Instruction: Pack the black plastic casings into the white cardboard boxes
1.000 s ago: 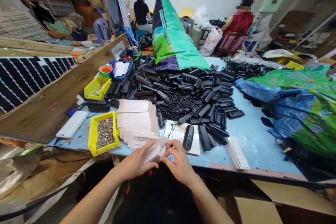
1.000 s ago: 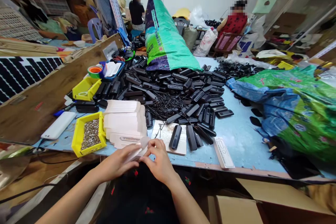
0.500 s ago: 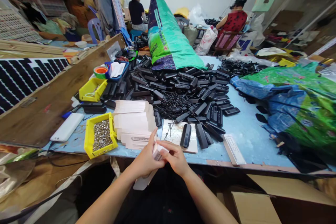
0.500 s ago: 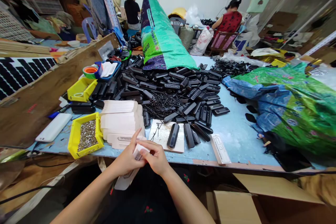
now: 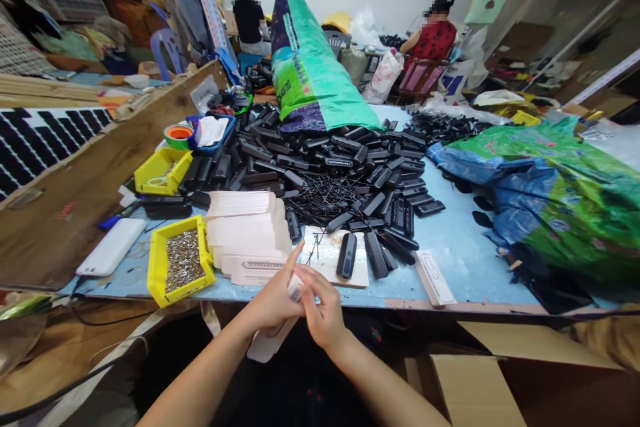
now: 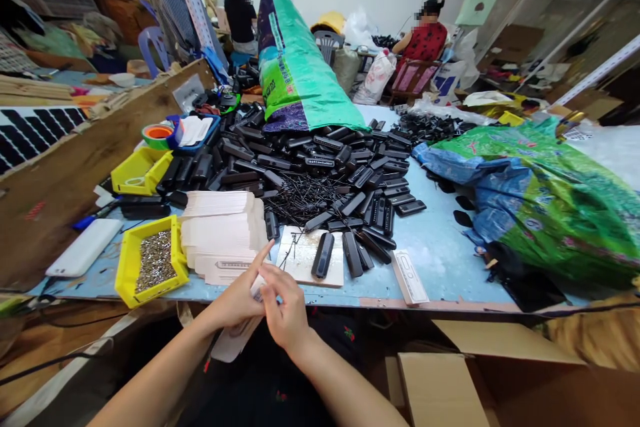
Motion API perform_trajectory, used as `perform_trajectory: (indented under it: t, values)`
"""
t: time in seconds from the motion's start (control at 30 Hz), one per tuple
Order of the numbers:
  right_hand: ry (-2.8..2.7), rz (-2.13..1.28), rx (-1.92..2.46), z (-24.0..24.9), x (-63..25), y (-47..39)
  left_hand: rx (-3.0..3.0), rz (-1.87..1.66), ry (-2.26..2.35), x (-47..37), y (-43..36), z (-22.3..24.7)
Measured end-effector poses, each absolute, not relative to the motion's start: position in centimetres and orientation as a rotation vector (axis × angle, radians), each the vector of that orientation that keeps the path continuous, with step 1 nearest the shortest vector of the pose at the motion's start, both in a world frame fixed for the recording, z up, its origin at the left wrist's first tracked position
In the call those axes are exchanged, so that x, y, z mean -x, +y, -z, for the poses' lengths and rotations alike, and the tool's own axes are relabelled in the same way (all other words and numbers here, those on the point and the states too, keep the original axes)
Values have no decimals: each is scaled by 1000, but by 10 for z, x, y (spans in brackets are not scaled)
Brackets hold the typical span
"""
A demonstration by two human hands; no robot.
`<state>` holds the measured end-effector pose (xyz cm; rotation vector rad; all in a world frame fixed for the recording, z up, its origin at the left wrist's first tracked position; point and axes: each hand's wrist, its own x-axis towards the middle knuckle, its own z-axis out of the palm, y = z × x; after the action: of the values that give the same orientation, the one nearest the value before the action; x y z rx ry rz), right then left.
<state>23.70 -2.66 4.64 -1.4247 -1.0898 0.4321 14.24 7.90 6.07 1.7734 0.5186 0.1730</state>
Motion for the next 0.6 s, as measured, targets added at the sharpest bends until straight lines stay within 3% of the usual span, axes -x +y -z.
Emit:
perform_trajectory:
  t: [0.1,0.3,0.47,0.6]
  values:
    - [-1462,-451,1514,-40,-268,-34,-1627,-255,666,-132,84,-52]
    - [-1909,-265,2077,-27,-373,-56,-648,-492,787,-88,113,-41]
    - [-1290,-419,1609,-40,-342,-54,-294,-785,969,-93,105,-41]
    - [-930,-548,1067,-65,-287,-35,-208,-706,1043,-118,80,-43]
